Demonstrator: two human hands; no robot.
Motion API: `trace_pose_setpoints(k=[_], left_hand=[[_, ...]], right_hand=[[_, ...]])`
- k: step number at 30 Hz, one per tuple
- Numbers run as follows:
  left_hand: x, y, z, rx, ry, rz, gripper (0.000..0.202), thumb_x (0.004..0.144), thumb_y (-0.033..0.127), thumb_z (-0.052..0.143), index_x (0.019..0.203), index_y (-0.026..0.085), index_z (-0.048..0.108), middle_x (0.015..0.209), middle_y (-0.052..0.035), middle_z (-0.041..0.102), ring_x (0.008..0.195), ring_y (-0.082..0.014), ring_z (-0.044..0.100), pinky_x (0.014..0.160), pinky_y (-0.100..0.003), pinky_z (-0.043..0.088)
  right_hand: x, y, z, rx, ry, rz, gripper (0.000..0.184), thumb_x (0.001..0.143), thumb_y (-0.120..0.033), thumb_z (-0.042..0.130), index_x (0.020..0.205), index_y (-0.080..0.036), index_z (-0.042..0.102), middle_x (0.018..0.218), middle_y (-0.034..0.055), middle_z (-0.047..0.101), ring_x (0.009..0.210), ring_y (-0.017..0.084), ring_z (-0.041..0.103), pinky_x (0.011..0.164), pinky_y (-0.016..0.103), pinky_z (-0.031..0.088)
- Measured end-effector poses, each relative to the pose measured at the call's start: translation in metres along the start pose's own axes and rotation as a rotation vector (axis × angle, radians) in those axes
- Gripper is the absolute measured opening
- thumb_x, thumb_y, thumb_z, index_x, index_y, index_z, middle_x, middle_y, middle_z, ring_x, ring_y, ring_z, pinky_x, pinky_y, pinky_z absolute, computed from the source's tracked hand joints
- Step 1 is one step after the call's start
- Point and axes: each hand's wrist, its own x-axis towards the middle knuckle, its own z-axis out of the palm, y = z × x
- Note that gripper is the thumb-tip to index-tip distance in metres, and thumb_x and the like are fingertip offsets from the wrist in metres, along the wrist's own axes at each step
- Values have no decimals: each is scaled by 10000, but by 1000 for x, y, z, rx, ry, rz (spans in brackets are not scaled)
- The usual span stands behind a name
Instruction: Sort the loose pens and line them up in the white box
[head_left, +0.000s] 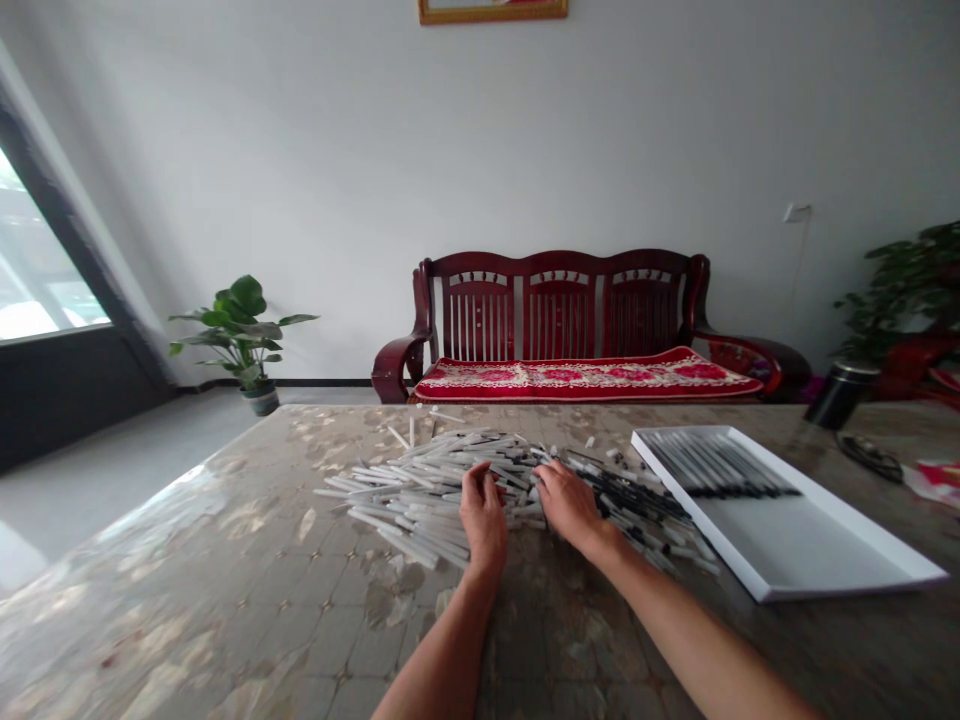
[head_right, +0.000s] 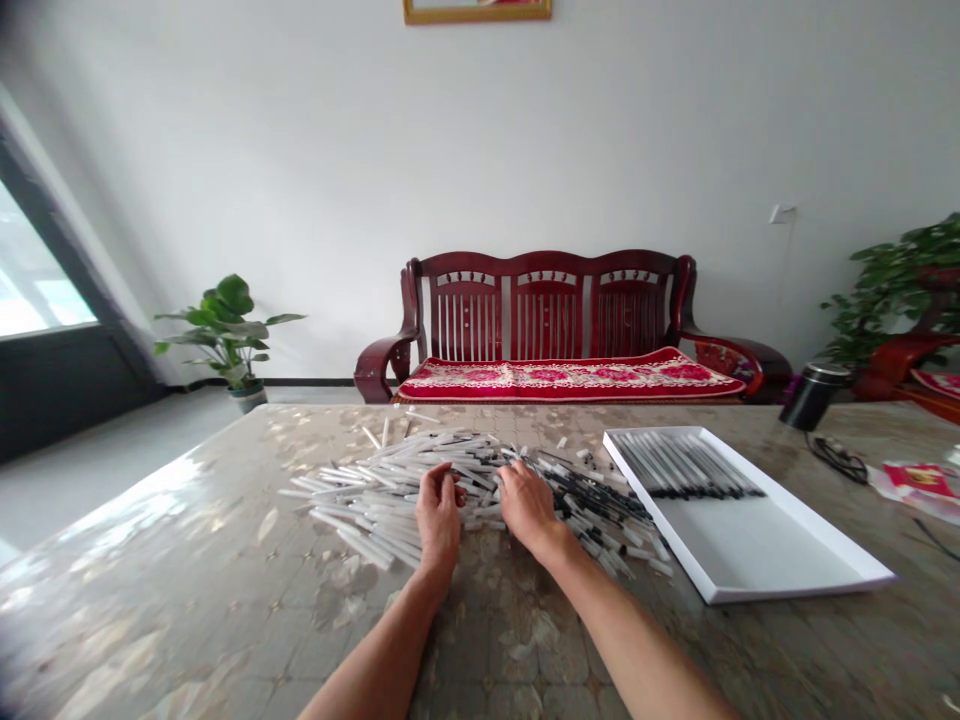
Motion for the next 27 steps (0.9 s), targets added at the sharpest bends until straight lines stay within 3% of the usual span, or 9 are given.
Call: trace_pose_setpoints(k=[6,10,13,18,20,23,25,27], left_hand=[[0,3,2,-9,43,6,288,907,436,450,1013,196,569,806,-11,615,616,-133,593,546,-256,484],[-2,5,0,-29,52,22,310,917,466,431,982,195,569,806,-15,612,593,-131,579,535,-260,490],[-3,4,-3,-26,44,32,326,921,488,424,942,200,574,751,0,596,536,-120,533,490,-244,448],[-5,2,-3,13,-49,8,347,883,533,490,795,212,587,597,28,553,464,-110,462,445,-224,385],[-7,2,0,23,-115,-20,321,856,522,540,815,210,605,583,32,562,451,-106,458,438,-219,376],[-11,4,7,-2,-240,-71,309,826,487,586,912,193,629,577,40,570,466,-119,497,443,-220,391],[-15,5,10,-37,-297,-108,302,799,471,614,877,180,633,587,33,576,506,-133,543,452,-222,411],[-17,7,12,-75,-283,-166,288,776,465,631,801,178,614,638,13,609,560,-146,594,464,-223,434]], right_hand=[[12,-10,4,56,41,-34,173,903,-253,577,1046,-253,675,1098,47,662,1041,189,600,829,260,429],[19,-29,7,73,-8,-87,133,880,-327,610,938,-250,702,1047,50,673,1010,199,602,808,273,429],[20,-34,8,72,-12,-69,112,874,-299,614,901,-232,699,1035,59,685,1005,205,608,795,277,426],[13,-15,-4,127,36,-8,163,931,-288,543,1020,-232,667,998,38,729,936,181,659,747,256,436],[7,-5,-9,215,58,6,171,937,-296,533,1013,-233,673,963,28,743,887,169,677,720,242,443],[-5,4,-9,354,112,-55,149,913,-244,549,926,-236,697,922,27,746,877,172,679,749,238,453],[-12,9,-5,408,127,-101,167,892,-190,546,916,-236,704,927,31,742,891,177,676,785,245,465],[-17,14,0,453,152,-91,238,868,-124,523,981,-233,702,966,38,732,922,178,669,822,256,480]])
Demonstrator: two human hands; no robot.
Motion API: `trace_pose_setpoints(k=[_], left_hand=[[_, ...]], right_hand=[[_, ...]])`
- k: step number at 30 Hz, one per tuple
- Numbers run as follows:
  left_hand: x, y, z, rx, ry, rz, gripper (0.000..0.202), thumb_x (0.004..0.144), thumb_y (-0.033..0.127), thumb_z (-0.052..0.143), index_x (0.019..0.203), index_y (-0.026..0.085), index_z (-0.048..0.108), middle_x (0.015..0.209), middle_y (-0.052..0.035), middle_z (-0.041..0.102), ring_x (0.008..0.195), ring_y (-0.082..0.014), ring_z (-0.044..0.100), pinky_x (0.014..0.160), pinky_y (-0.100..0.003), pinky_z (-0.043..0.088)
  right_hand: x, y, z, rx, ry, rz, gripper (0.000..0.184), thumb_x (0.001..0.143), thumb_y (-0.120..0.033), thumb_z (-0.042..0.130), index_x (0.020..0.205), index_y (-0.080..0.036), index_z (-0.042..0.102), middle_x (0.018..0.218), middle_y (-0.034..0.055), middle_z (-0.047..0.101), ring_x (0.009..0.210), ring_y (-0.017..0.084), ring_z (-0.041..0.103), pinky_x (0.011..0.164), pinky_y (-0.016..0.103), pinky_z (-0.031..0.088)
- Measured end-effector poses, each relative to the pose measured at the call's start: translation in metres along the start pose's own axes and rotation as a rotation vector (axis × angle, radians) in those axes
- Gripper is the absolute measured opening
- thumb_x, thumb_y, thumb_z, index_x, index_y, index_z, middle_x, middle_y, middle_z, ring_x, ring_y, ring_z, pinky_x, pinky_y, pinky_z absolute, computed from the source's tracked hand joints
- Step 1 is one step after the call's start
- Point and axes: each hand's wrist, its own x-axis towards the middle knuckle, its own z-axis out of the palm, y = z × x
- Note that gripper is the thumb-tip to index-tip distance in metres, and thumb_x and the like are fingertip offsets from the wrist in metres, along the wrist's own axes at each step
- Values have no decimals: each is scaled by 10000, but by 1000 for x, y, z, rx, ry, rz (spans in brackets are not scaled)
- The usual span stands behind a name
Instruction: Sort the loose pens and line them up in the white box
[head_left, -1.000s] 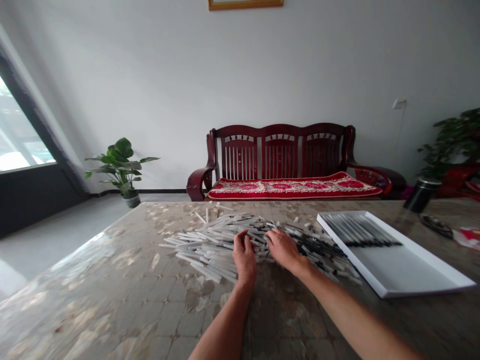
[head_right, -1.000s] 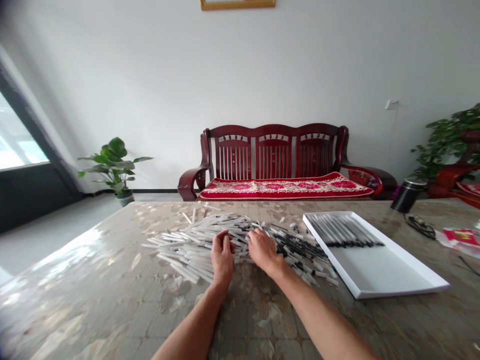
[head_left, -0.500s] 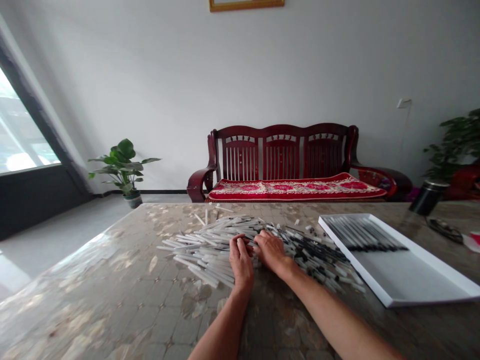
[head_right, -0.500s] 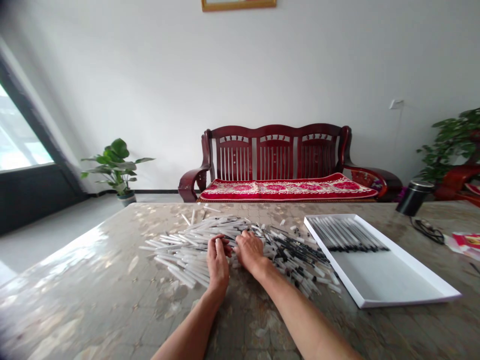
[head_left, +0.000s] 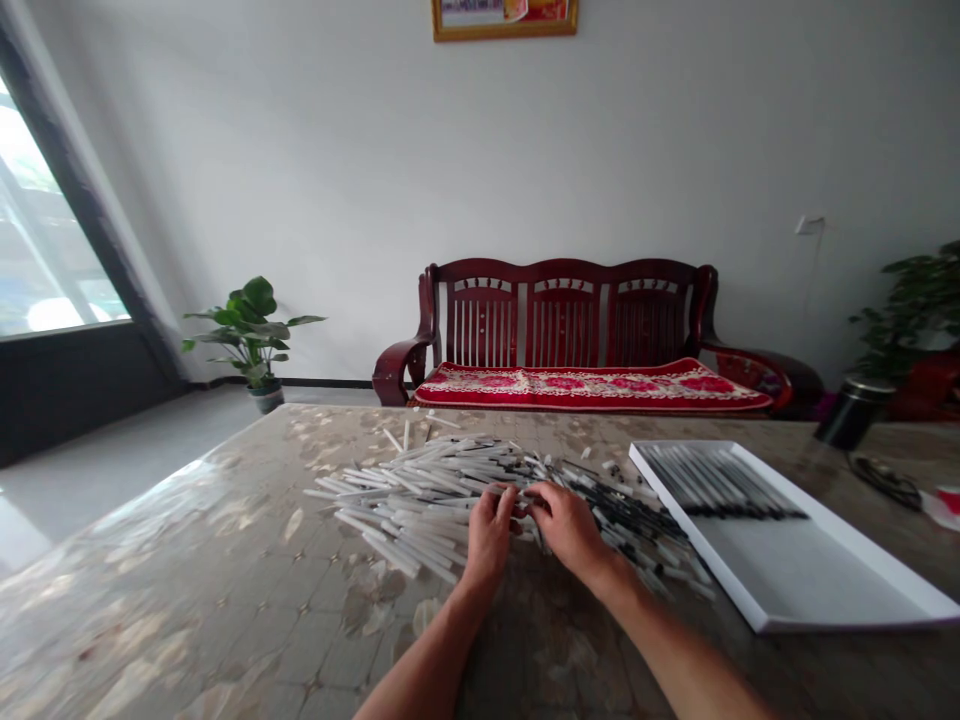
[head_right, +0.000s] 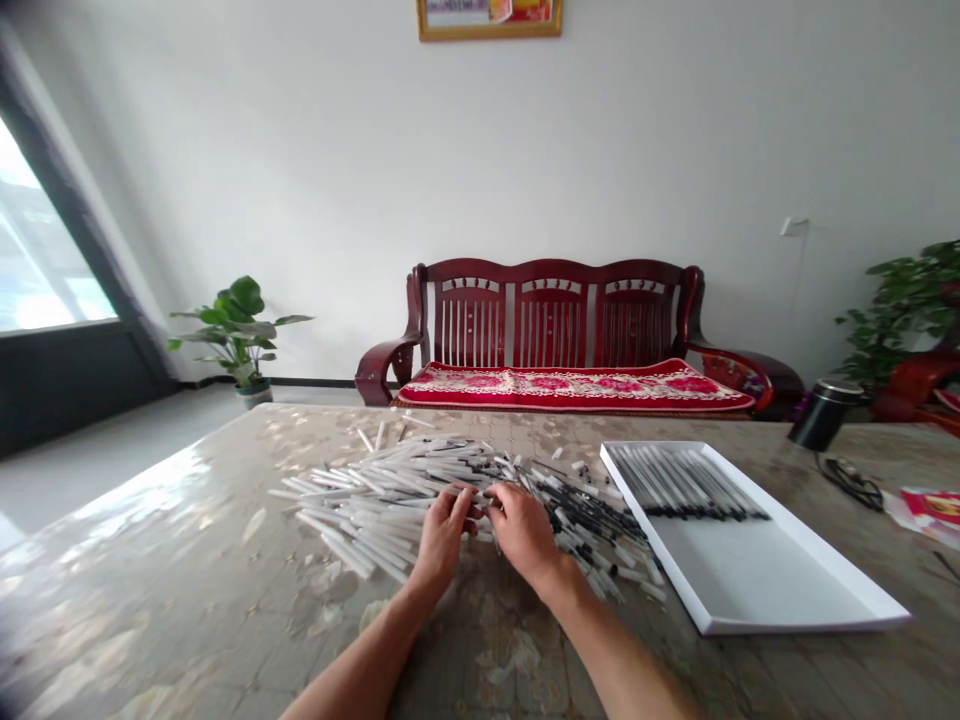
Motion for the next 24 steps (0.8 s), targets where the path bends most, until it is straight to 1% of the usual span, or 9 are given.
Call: trace_pose_setpoints(k=[2,3,5,7,10,13,16,19,24], left_hand=[[-1,0,1,-49,51,-62,285,772,466,628,782,183,592,687,-2,639,603,-160,636,479,-229,459],[-1,0,1,-76,77,-85,287,773,469,623,787,185,584,701,-5,648,615,-166,650,487,-236,472],[0,-1,1,-125,109,-112,297,766,478,627,801,188,574,703,-3,655,614,-175,665,499,-254,495],[1,-2,1,-164,129,-122,314,752,489,643,803,189,567,706,-4,663,608,-181,673,510,-270,512],[2,-3,2,-180,150,-122,353,728,513,669,795,183,561,699,-15,678,630,-188,690,539,-279,531],[2,-3,3,-173,155,-105,392,697,531,701,803,179,562,707,-13,679,665,-187,703,565,-276,542],[2,-2,3,-189,152,-106,413,673,534,723,813,179,564,706,-2,676,666,-183,705,558,-266,542],[2,-2,2,-209,162,-127,414,667,531,733,810,175,575,703,-5,683,657,-182,706,550,-258,540],[5,-1,0,-320,203,-208,368,688,463,769,793,171,571,752,-39,710,709,-192,731,591,-261,570]], right_hand=[[-5,7,-1,-5,30,-8,355,845,-51,474,1053,-236,695,1021,46,712,974,175,652,864,265,482],[-7,10,-2,-28,31,-34,404,839,-23,448,1072,-242,696,1044,48,697,1002,173,639,883,266,477],[-11,14,-5,-101,-10,-111,445,850,-4,418,1064,-261,711,1072,47,671,1041,170,614,902,263,468],[-14,15,-9,-180,-62,-176,411,880,-30,429,1027,-274,725,1091,44,655,1052,173,602,900,262,468],[-15,12,-11,-269,-101,-229,335,907,-68,459,970,-263,724,1075,38,655,1034,175,602,881,260,477],[-15,11,-11,-317,-104,-256,300,906,-65,472,943,-246,708,1058,39,657,1001,172,611,843,256,486],[-14,14,-10,-355,-98,-276,288,899,-45,474,922,-234,691,1056,36,659,993,174,611,826,262,484],[-14,18,-11,-391,-61,-274,242,895,-58,510,885,-232,679,1048,28,666,988,186,598,833,283,469],[-15,19,-19,-391,78,-226,142,905,-160,575,915,-249,684,931,37,685,976,226,562,869,339,419]])
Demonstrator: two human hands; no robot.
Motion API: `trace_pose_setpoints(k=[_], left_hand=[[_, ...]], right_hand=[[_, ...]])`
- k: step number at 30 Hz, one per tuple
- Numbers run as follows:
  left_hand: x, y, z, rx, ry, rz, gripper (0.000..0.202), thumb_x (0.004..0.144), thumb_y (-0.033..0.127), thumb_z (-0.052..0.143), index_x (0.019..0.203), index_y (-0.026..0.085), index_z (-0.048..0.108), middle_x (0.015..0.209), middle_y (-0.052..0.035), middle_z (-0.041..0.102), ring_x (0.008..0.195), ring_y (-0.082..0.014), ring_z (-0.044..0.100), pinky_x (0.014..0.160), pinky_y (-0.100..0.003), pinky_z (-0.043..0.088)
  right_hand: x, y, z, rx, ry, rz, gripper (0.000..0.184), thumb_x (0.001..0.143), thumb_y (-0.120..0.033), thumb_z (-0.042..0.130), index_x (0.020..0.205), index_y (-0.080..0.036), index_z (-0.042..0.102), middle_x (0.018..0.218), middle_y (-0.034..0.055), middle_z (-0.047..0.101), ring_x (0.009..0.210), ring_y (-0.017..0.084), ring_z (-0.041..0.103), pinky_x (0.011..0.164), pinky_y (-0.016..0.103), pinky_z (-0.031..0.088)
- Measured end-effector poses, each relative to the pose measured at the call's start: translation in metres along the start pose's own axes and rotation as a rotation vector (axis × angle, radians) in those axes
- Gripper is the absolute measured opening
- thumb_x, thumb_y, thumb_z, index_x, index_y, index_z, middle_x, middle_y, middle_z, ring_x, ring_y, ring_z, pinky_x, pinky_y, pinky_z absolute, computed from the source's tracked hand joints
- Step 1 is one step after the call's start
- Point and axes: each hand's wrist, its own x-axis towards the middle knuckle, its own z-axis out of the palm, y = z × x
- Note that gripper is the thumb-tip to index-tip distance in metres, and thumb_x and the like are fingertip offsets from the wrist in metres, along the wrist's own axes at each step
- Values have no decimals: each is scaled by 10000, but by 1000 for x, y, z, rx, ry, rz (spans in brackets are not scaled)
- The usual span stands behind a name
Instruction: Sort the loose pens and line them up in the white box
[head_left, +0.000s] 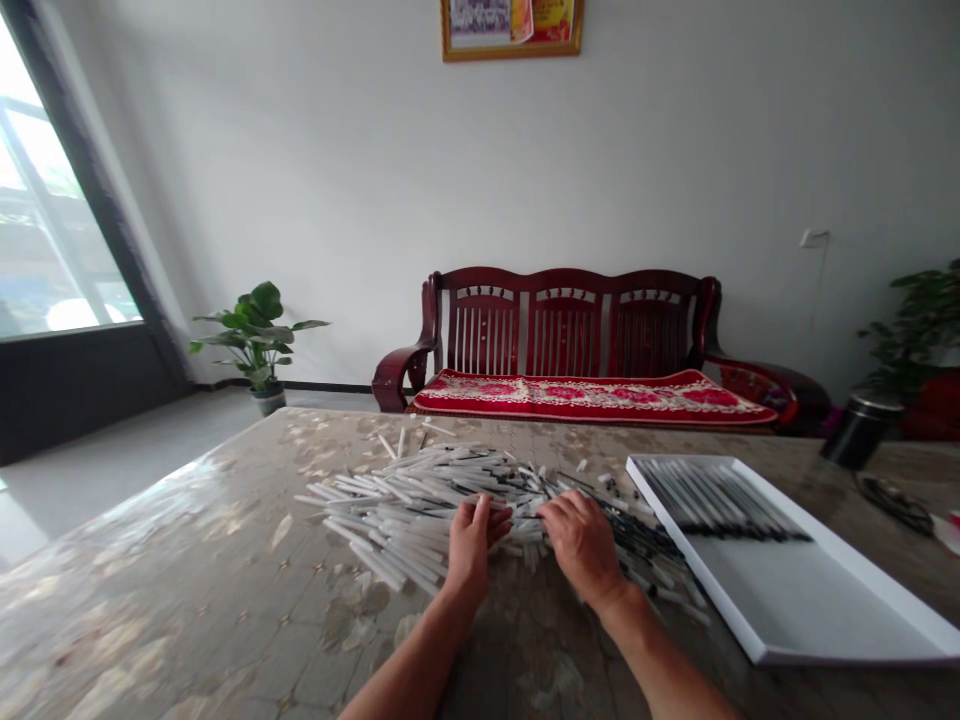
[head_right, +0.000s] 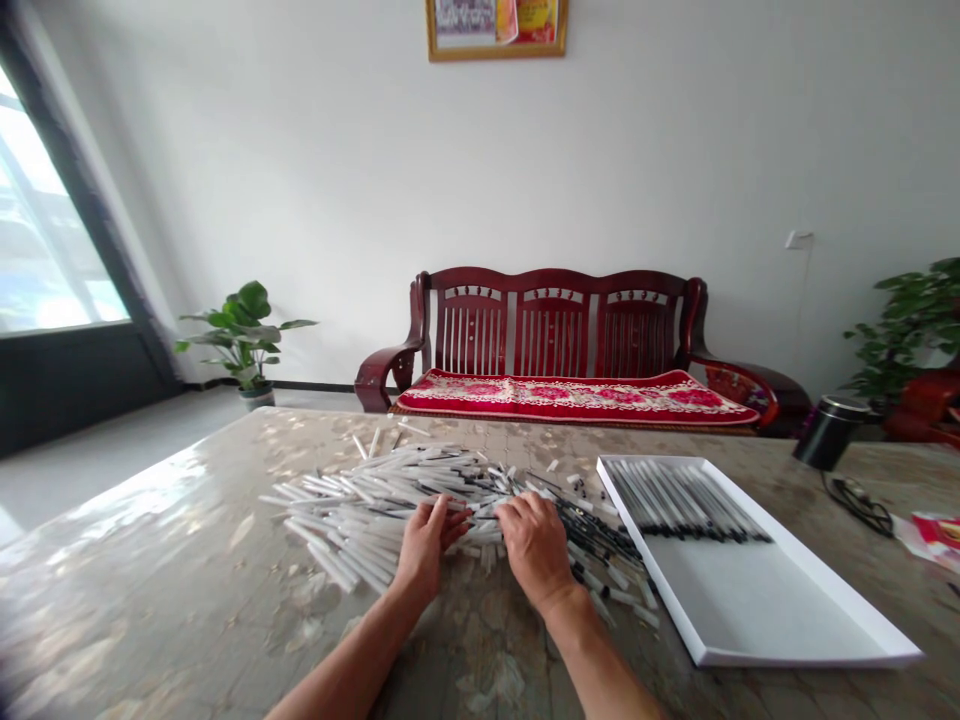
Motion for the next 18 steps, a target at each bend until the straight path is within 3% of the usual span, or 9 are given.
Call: trace_pose_setpoints(k=[9,13,18], left_hand=[[-3,4,4,-160,-9,-123,211,812,311,723,786,166,572,779,-66,726,730,-181,743,673,-284,614],[-3,3,5,-175,-1,-142,200,815,291,722,780,165,571,777,-67,727,701,-164,734,656,-270,611],[-6,2,5,-148,-75,-141,244,756,312,774,784,169,578,767,-48,730,666,-155,725,639,-262,605]], right_hand=[[-4,1,7,113,105,62,191,946,-221,512,959,-245,701,885,40,670,885,206,569,833,314,413],[-5,2,12,136,112,42,201,944,-218,506,956,-250,705,874,39,670,874,204,573,823,312,417],[-6,-2,12,154,106,46,207,941,-195,499,945,-246,699,868,40,667,870,208,571,820,318,423]])
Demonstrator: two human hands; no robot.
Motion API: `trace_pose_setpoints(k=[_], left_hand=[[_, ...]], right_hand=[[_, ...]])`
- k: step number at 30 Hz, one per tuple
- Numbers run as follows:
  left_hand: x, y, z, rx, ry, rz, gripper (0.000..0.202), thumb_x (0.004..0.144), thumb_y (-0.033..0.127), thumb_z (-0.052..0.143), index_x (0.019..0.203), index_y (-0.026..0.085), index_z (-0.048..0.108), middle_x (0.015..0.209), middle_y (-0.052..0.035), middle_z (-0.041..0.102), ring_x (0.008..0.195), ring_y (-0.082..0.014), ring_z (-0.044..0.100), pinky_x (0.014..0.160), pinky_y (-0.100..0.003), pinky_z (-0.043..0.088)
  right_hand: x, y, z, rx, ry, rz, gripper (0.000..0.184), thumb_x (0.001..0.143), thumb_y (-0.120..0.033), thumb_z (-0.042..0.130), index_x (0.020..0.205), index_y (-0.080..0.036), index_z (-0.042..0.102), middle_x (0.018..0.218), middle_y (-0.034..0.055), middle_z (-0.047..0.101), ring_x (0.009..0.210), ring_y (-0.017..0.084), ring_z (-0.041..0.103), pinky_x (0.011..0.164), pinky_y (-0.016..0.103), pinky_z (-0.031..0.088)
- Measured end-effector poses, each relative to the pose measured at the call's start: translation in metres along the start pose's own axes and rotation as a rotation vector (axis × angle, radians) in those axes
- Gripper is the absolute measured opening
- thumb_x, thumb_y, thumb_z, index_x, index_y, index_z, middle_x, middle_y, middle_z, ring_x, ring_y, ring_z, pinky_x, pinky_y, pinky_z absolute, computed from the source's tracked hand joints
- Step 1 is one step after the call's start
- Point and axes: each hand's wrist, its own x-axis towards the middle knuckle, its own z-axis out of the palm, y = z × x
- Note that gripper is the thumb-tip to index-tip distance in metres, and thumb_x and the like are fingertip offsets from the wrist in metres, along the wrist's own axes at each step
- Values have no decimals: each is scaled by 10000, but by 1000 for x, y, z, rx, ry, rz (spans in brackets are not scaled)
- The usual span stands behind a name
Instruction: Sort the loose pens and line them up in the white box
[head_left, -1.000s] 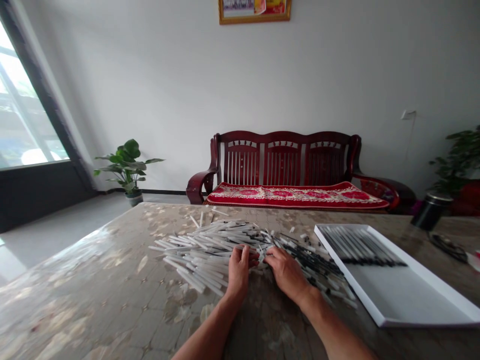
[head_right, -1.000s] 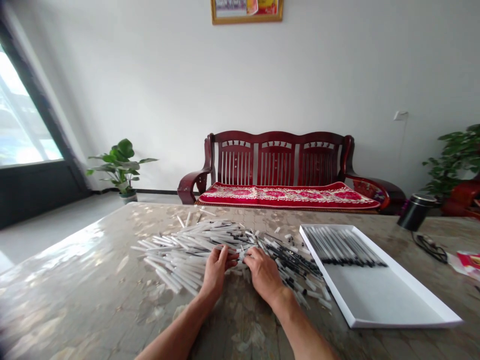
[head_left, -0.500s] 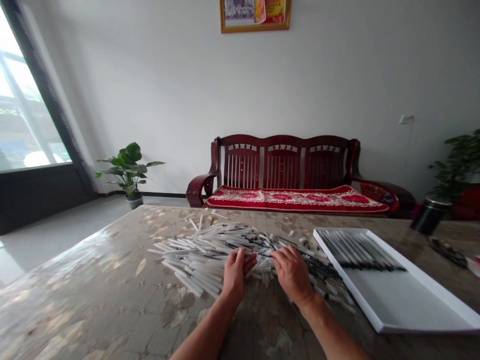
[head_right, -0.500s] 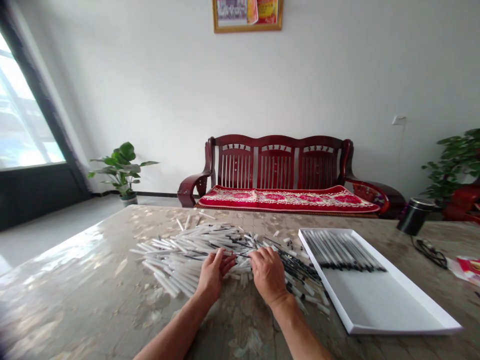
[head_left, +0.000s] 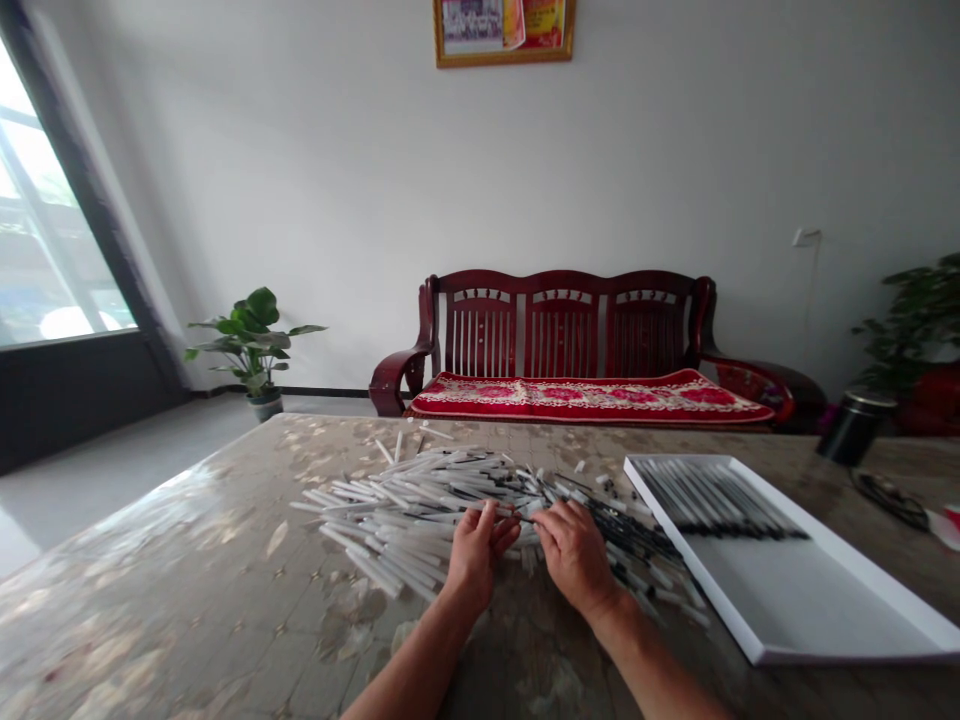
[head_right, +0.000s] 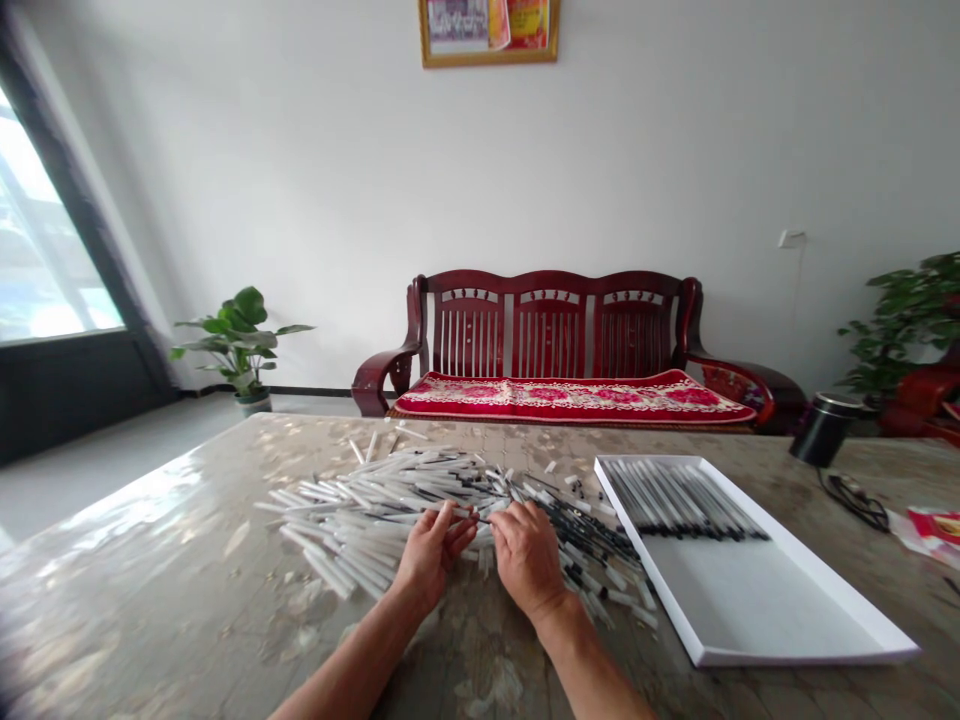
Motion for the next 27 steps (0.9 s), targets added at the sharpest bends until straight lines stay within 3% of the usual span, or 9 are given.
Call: trace_pose_setpoints(k=[5,10,14,17,19,22,24,27], left_hand=[[-5,-2,2,52,-50,-23,324,668,346,836,763,170,581,753,-37,726,647,-149,715,619,-246,588],[-15,-12,7,45,-132,-79,397,576,375,882,778,173,606,734,-13,710,646,-143,698,664,-263,577],[-25,-21,11,89,-182,-87,380,583,423,862,739,158,637,684,-19,697,624,-150,670,609,-253,542],[-31,-26,12,121,-239,-56,379,590,432,855,711,128,663,679,-46,703,665,-172,675,638,-256,540],[-33,-27,13,110,-230,-62,367,591,402,866,719,126,661,698,-50,712,687,-185,689,661,-263,553],[-29,-24,13,47,-134,-140,276,669,291,842,751,139,628,704,-38,716,655,-166,703,631,-248,574],[-24,-20,14,-7,-51,-195,169,771,198,762,777,138,604,728,-52,727,637,-145,709,600,-221,580],[-17,-12,14,-71,19,-214,84,876,108,621,805,131,582,772,-82,740,638,-131,720,592,-201,591]], right_hand=[[-1,-4,1,32,23,25,198,933,-183,488,967,-231,678,906,55,664,899,223,568,845,349,437],[-1,-12,2,222,143,-3,318,955,-205,401,1238,-202,546,1150,99,612,1095,230,540,971,401,431],[-2,-28,0,309,185,-40,423,977,-311,379,1386,-205,409,1360,120,491,1286,249,426,1084,464,348],[-3,-39,0,386,156,-71,493,977,-436,372,1421,-224,387,1418,114,450,1349,267,372,1124,482,306],[0,-39,2,508,158,-9,527,974,-507,341,1422,-236,398,1435,107,445,1362,262,373,1129,462,312],[11,-21,2,741,182,221,529,965,-533,328,1365,-219,476,1384,110,522,1293,252,473,1073,414,388],[18,3,-3,788,134,399,457,939,-490,400,1231,-198,595,1222,106,650,1135,251,598,975,384,463],[20,47,-19,488,-43,524,276,854,-306,499,983,-198,717,985,81,742,941,240,673,844,333,494]])
